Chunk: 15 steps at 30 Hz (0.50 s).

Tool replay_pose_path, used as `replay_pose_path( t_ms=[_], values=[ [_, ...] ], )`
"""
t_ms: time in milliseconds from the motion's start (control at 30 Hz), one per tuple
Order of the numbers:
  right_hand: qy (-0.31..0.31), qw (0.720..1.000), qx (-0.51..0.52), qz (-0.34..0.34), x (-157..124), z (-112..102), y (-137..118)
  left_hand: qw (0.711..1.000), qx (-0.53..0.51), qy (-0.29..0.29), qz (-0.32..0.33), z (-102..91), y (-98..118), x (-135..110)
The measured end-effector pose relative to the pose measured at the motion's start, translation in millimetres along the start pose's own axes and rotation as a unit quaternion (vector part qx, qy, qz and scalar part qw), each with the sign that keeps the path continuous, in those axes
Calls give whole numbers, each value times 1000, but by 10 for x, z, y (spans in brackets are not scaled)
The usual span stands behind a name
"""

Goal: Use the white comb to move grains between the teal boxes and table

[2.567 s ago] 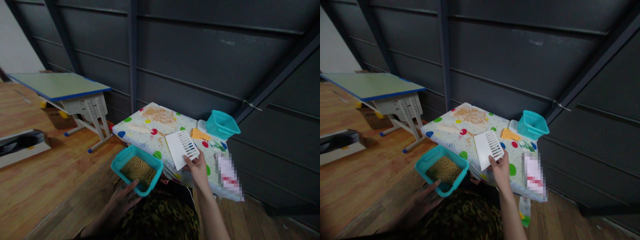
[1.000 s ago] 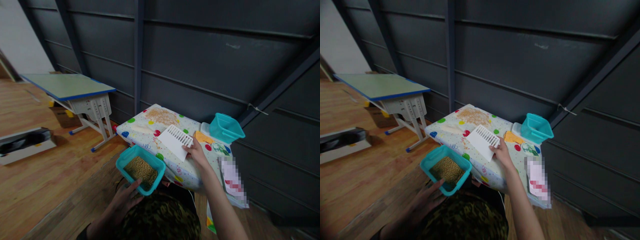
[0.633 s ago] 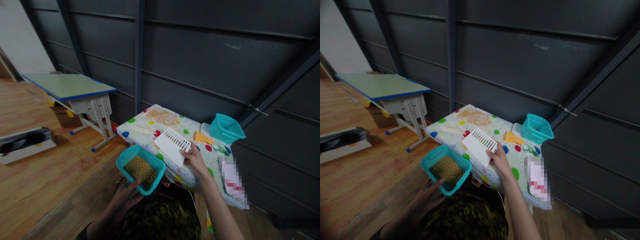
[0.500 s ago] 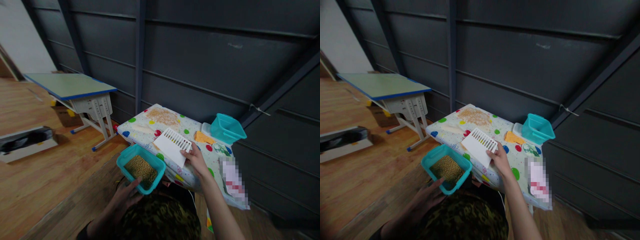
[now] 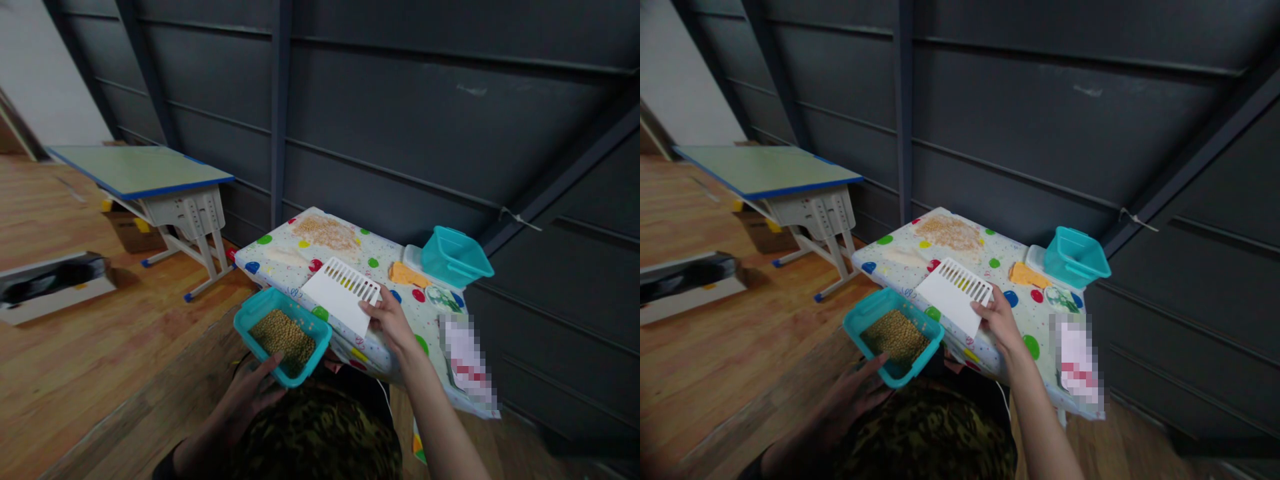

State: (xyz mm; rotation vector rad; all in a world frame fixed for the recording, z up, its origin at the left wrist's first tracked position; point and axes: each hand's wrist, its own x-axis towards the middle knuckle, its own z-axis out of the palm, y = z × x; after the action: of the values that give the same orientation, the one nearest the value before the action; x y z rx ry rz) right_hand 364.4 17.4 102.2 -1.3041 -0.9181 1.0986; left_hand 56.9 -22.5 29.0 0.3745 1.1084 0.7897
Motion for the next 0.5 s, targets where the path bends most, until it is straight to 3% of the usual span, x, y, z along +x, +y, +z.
replay_pose_path(
  t_ms=[233,400,500],
  values=[
    [-20,999,-17,-21,7,-16,-24,1000,-2,-5,0,2,-7,13],
    [95,991,-29,-85,219,-256,-55,1000,1,0,3,-21,-6,12],
    [129,983,-66,-114,432,-417,-27,1000,7,-11,1,-36,-18,38]
  ],
)
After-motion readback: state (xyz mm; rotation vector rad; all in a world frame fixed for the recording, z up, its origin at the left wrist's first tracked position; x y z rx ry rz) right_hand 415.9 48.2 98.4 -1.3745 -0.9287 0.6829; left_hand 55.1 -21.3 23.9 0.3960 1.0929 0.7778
